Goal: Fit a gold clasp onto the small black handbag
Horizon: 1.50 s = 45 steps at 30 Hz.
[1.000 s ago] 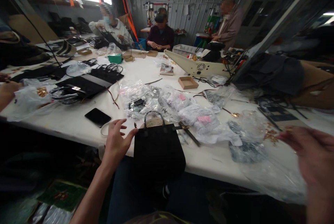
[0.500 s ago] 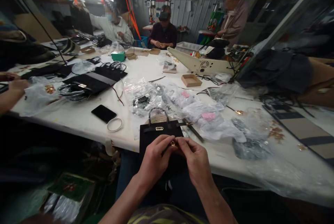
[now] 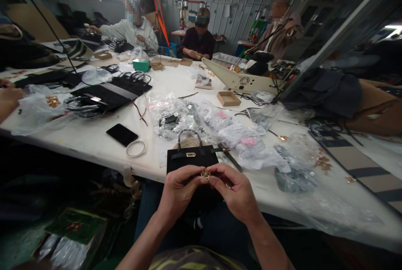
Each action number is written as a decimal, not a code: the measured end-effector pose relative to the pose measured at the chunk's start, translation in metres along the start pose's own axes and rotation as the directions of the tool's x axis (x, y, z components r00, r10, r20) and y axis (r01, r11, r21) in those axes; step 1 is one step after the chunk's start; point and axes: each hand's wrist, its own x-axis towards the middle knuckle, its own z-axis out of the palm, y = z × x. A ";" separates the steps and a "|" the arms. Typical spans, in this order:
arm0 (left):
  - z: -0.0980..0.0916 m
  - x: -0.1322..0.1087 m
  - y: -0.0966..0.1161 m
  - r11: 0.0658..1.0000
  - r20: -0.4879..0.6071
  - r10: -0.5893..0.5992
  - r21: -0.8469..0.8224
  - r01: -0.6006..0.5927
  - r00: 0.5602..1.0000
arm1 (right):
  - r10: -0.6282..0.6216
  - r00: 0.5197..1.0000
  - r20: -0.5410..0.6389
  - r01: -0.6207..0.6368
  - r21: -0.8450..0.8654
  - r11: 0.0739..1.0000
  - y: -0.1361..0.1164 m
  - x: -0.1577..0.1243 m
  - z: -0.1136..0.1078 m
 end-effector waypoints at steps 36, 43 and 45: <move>-0.001 -0.007 0.002 0.992 -0.011 0.124 -0.001 -0.124 0.992 | -0.147 0.980 -0.134 0.138 -0.077 0.987 -0.003 -0.014 0.024; 0.002 -0.016 -0.008 0.988 -0.055 -0.110 -0.111 0.103 0.992 | 0.014 0.995 -0.102 0.006 0.194 0.981 0.018 -0.013 0.028; 0.003 -0.018 -0.013 0.975 -0.064 -0.172 -0.150 0.161 0.983 | 0.066 0.995 -0.072 -0.044 0.272 0.961 0.028 -0.012 0.031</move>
